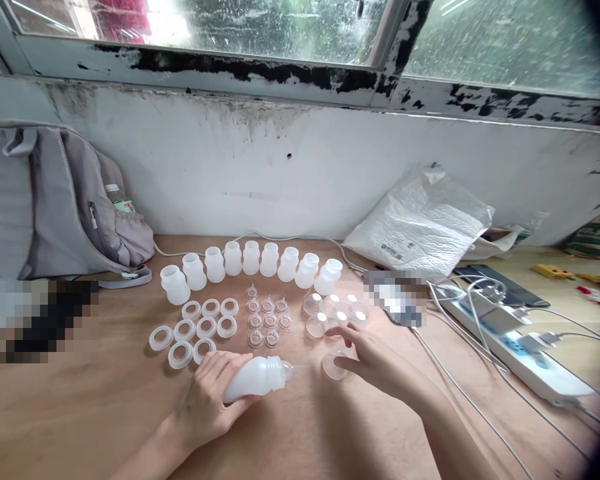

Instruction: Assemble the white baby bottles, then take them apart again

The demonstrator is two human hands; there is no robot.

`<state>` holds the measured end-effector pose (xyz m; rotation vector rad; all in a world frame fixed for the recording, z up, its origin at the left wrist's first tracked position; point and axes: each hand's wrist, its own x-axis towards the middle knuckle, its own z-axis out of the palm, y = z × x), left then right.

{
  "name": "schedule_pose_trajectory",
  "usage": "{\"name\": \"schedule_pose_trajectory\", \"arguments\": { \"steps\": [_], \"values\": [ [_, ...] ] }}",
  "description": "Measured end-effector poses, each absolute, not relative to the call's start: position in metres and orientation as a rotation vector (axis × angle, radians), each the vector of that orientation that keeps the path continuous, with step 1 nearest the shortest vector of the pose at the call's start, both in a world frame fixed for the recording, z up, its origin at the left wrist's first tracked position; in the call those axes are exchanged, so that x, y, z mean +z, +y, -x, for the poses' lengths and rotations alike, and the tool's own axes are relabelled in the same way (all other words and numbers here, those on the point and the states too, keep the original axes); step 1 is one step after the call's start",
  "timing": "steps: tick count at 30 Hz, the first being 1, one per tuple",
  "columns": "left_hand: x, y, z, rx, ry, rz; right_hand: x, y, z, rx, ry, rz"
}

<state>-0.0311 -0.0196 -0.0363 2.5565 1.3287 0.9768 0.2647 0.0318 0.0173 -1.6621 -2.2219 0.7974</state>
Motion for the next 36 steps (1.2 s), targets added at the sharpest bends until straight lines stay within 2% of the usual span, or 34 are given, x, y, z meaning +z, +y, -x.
{"name": "schedule_pose_trajectory", "arguments": {
  "steps": [4, 9, 14, 20, 36],
  "values": [
    [-0.039, -0.020, 0.030, 0.942, 1.334, -2.521, 0.013, 0.026, -0.271, 0.963, -2.298, 1.587],
    [-0.040, -0.020, 0.030, 0.937, 1.337, -2.507, 0.013, 0.019, -0.255, 1.021, -2.360, 1.510],
    [-0.038, -0.019, 0.033, 0.961, 1.352, -2.484, 0.011, 0.023, -0.232, 0.943, -1.931, 1.500],
    [-0.038, -0.018, 0.033, 0.976, 1.354, -2.463, -0.006, 0.020, -0.210, 1.219, -1.420, 1.379],
    [-0.043, -0.022, 0.032, 0.951, 1.255, -2.494, -0.030, 0.007, -0.187, 1.419, -1.233, 1.370]
  ]
}}
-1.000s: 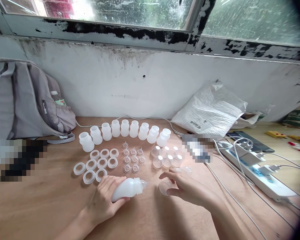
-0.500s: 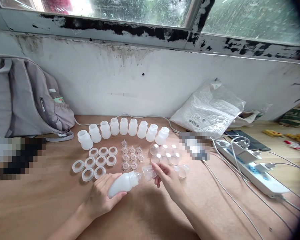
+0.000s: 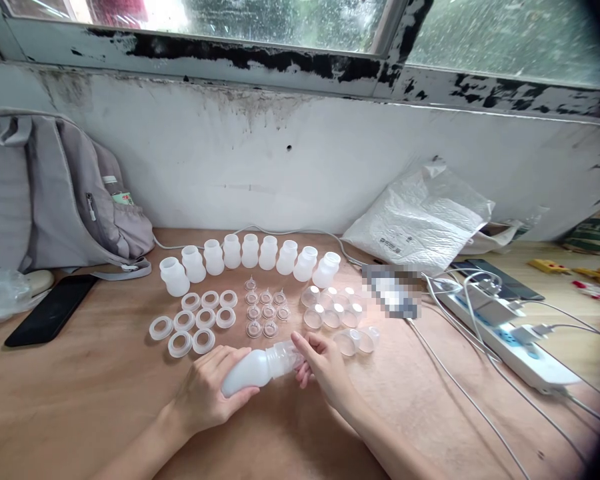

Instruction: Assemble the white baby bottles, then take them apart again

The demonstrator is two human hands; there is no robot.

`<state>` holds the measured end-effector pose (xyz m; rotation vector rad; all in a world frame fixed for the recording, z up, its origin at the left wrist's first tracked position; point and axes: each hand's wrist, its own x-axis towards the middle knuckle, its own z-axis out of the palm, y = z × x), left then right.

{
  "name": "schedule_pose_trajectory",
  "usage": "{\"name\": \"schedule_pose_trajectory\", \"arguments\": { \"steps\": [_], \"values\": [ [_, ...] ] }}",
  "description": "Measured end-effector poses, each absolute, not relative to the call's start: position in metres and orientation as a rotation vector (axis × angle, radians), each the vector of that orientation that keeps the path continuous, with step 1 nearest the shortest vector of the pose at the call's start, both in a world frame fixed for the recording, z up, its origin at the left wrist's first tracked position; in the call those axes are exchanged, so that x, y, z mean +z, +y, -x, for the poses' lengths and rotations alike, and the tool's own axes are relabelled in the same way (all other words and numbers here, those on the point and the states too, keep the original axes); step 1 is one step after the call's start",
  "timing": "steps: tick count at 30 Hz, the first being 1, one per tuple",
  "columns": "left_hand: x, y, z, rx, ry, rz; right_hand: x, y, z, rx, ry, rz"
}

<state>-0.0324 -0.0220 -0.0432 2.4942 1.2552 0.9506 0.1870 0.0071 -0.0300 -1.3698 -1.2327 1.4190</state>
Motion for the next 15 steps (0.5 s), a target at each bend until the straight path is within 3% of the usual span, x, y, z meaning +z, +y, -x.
{"name": "schedule_pose_trajectory", "arguments": {
  "steps": [10, 15],
  "values": [
    [-0.040, -0.026, 0.030, 0.956, 1.228, -2.425, -0.033, 0.000, -0.179, 1.550, -1.321, 1.504],
    [-0.030, -0.034, 0.021, 0.952, 1.184, -2.289, -0.029, -0.012, -0.178, 1.164, -1.550, 1.565]
  ]
}}
